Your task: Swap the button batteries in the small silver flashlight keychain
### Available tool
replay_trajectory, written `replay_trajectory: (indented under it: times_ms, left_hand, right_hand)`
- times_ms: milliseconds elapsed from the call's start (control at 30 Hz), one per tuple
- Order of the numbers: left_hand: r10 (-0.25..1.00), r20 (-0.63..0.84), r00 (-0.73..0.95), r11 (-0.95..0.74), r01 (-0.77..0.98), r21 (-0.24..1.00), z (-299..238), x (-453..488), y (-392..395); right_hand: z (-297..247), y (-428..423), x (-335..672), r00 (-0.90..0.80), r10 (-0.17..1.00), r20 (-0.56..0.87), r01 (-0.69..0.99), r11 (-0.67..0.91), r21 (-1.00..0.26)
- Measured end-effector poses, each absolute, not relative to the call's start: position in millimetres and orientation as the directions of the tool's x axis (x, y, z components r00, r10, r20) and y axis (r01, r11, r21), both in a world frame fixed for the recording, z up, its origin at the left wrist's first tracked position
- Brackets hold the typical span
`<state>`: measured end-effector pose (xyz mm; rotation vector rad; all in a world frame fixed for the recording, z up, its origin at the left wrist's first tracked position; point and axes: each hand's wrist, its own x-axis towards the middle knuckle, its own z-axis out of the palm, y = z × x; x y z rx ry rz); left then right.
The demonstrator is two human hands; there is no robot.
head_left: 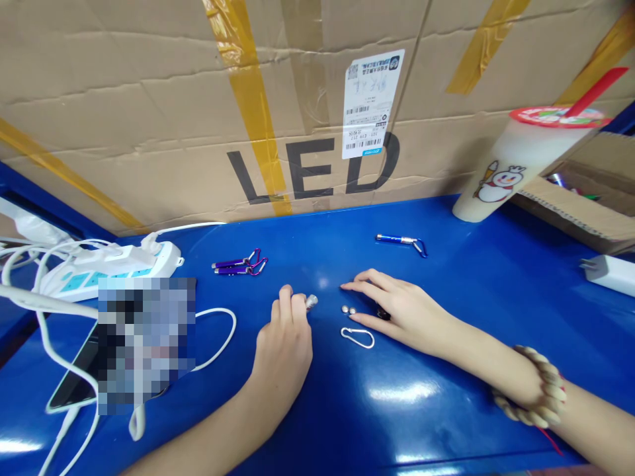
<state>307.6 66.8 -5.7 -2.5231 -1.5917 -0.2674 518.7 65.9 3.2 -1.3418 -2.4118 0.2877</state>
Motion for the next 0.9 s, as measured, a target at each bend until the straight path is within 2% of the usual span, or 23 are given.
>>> replay_trajectory:
  times_ms: [67,167,267,333,400,533,633,800,900]
  left_hand:
    - [0.859,0.258,0.443,-0.479,0.873,0.093,-6,308,68]
    - [0.855,0.279,0.437,-0.516,0.768,0.379,-4,310,69]
    - [0.901,0.190,0.391,-0.401,0.580,0.709,1,312,69]
    - [0.926,0.126,0.357,-0.290,0.453,0.843,4,314,69]
    - [0.945,0.091,0.315,-0.214,0.382,0.899,6,314,69]
    - [0.970,0.049,0.238,-0.129,0.336,0.933,8,314,72]
    - [0.972,0.028,0.233,-0.097,0.291,0.952,8,313,73]
    - [0.937,0.094,0.335,-0.187,0.255,0.949,10,310,71]
    - [0.914,0.142,0.381,-0.246,0.240,0.939,11,309,69]
  right_hand:
    - [3,66,519,-0.481,0.850,0.212,0.773,0.526,-0.354]
    - [3,66,519,-0.481,0.850,0.216,0.769,0.527,-0.363]
    - [3,65,519,-0.482,0.847,0.224,0.766,0.532,-0.361]
    - [3,65,519,-0.485,0.845,0.223,0.766,0.534,-0.358]
    - [3,65,519,-0.486,0.847,0.217,0.768,0.532,-0.357]
    - [4,65,518,-0.486,0.843,0.228,0.769,0.537,-0.347]
    - [5,61,513,-0.536,0.801,0.266,0.724,0.598,-0.345]
    - [6,49,497,-0.668,0.681,0.299,0.593,0.730,-0.339]
    - [4,45,492,-0.689,0.665,0.288,0.584,0.745,-0.322]
